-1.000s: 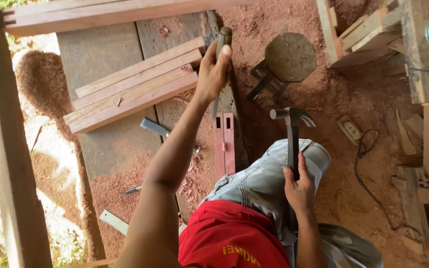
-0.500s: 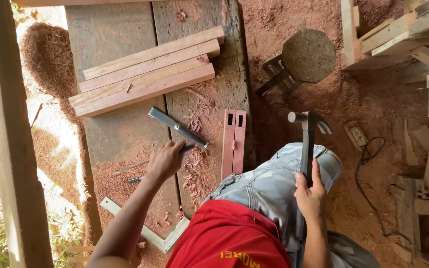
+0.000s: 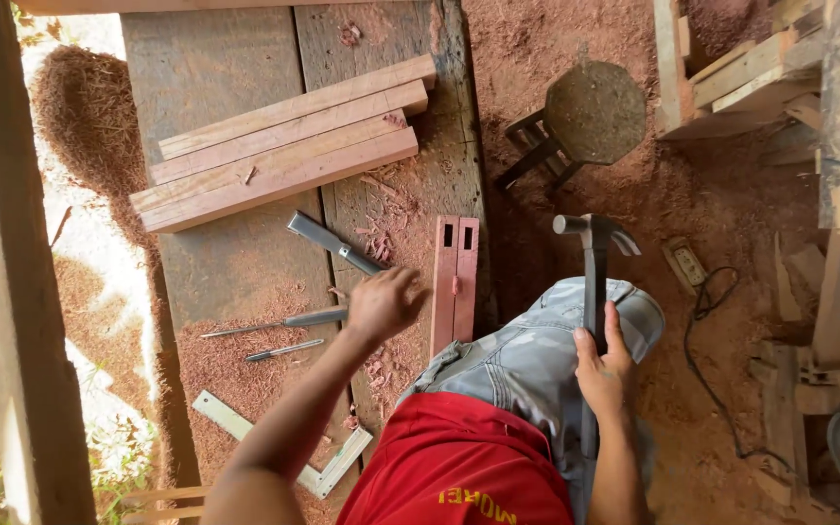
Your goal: Using a hammer and chisel to carve out mortise holes in wooden furniture components.
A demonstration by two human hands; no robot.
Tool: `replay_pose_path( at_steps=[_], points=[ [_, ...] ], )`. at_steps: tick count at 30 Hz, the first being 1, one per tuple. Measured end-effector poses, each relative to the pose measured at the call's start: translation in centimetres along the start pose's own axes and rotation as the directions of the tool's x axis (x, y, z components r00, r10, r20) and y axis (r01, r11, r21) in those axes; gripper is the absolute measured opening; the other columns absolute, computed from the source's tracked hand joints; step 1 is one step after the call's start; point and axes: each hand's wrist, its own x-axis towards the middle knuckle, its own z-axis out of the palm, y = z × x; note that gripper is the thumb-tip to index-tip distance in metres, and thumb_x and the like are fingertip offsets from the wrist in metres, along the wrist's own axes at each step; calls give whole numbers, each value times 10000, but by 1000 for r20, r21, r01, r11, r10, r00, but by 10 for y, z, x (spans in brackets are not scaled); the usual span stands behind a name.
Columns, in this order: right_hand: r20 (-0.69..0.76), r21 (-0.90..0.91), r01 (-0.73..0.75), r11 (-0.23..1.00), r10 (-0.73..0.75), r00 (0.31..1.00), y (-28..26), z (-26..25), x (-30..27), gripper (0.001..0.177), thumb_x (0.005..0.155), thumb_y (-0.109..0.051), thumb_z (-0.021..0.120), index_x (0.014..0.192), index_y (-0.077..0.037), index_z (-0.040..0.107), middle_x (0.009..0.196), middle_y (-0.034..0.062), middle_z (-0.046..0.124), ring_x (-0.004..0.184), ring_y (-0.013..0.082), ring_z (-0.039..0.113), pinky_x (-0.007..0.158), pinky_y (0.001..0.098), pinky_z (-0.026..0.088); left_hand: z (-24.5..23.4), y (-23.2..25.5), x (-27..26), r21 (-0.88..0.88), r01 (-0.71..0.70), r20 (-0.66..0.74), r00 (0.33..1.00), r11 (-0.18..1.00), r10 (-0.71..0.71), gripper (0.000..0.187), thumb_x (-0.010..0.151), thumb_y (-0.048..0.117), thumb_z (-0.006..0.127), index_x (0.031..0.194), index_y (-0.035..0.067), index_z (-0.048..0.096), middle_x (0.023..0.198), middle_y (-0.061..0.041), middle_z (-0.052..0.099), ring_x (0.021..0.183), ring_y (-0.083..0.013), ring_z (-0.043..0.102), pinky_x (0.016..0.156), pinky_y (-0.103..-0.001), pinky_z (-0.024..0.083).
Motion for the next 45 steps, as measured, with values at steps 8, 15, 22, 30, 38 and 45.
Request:
replay_pose_path(
  at_steps=[8,15,22,30,38,45],
  points=[
    [147,124,31,992,-49,988,14,-7,19,725,979,-258,639,1632,-180,334,740,-22,571,558,80,491,486,264,444,58,29,15,19,-14,-11,1000,1000,14,278,985,308,562,1191,152,665,1047,-111,712,938,-277,706,788,-423,558],
    [166,196,60,979,-94,982,27,-7,24,700,976,-215,649,1621,-162,383,754,-11,573,554,86,482,479,257,437,23,-24,-69,157,173,168,965,972,-199,276,906,290,570,1101,198,742,1125,-127,690,971,-310,678,810,-483,524],
    [142,313,114,943,-165,976,31,-5,32,700,986,-197,631,1634,-145,371,829,-11,589,602,63,479,475,252,441,39,-75,-19,295,76,-6,997,953,-78,396,957,-3,484,1280,147,658,1222,-107,670,1015,-233,615,869,-393,517],
    [123,258,41,965,-75,990,32,-12,26,699,971,-206,658,1619,-143,401,756,13,570,545,91,475,468,262,447,21,-96,34,650,-225,-40,944,726,328,364,805,89,600,1158,175,626,1309,-114,603,1205,-263,563,987,-495,470],
    [79,339,71,938,-104,991,29,-12,21,711,981,-202,642,1631,-147,360,818,-11,605,611,65,503,474,260,450,-119,-13,31,-336,-298,-743,667,894,-57,452,930,93,783,1294,27,524,1110,-179,631,994,-278,645,844,-426,565],
    [143,292,15,956,-59,988,13,-11,16,733,961,-236,651,1623,-169,343,809,-37,612,628,44,531,491,271,464,-82,90,89,-854,-278,-339,939,440,-65,381,884,241,812,1162,68,618,865,-58,679,701,-174,672,629,-365,609]
  ],
)
